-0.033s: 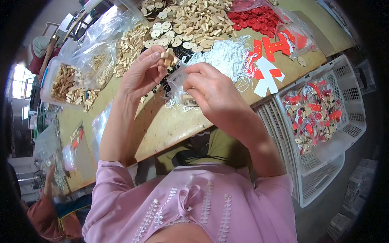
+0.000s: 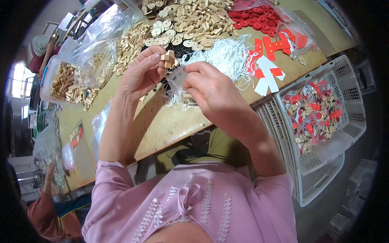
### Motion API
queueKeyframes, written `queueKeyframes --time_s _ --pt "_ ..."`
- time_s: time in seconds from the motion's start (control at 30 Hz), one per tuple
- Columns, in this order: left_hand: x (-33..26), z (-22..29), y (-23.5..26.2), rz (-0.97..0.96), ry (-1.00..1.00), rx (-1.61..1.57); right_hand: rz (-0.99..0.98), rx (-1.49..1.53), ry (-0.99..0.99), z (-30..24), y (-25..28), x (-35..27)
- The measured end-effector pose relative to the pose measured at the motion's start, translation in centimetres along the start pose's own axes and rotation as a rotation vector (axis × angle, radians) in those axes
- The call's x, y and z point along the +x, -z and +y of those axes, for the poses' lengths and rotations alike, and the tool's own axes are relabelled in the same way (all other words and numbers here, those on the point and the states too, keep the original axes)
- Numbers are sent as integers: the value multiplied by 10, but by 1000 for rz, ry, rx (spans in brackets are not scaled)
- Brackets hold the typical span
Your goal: The person assembles small craft kits by placing wooden pieces, black beads, white strings, and red flag cutouts into clear plastic bags. The person handles each item by hand, opens the bags, inserts the components, and sets the filled bags aside on the table.
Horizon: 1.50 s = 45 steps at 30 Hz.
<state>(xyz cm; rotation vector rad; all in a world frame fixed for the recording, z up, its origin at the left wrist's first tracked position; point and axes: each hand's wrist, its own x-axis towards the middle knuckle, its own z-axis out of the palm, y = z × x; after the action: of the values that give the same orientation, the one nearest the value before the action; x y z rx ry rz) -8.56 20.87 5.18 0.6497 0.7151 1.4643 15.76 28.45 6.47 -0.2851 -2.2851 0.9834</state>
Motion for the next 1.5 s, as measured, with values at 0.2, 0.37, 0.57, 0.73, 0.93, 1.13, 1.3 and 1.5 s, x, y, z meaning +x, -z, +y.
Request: queueKeyframes --time_s 0.2,0.37,0.57,0.73,0.93,1.13,1.3,1.5 --pt "-31 1 -11 -15 -71 317 6 -36 71 -9 -13 -2" --pt "-44 -1 -10 9 -182 599 -20 -75 110 -13 -21 -5" --pt "-52 -3 -8 -14 -176 477 -26 -50 139 -13 -26 -6" --pt "-55 -4 2 -52 -41 223 -36 -49 187 -16 -28 -5" --pt "-56 -7 9 5 73 -1 -38 -7 192 -18 -29 -3" --pt "-54 -9 10 24 81 -7 -42 -8 181 -15 -30 -4" --pt "-53 -12 8 120 30 121 -52 -25 189 -11 -30 -3" --pt "-56 -6 2 120 -25 279 -67 -9 102 -13 -30 -3"
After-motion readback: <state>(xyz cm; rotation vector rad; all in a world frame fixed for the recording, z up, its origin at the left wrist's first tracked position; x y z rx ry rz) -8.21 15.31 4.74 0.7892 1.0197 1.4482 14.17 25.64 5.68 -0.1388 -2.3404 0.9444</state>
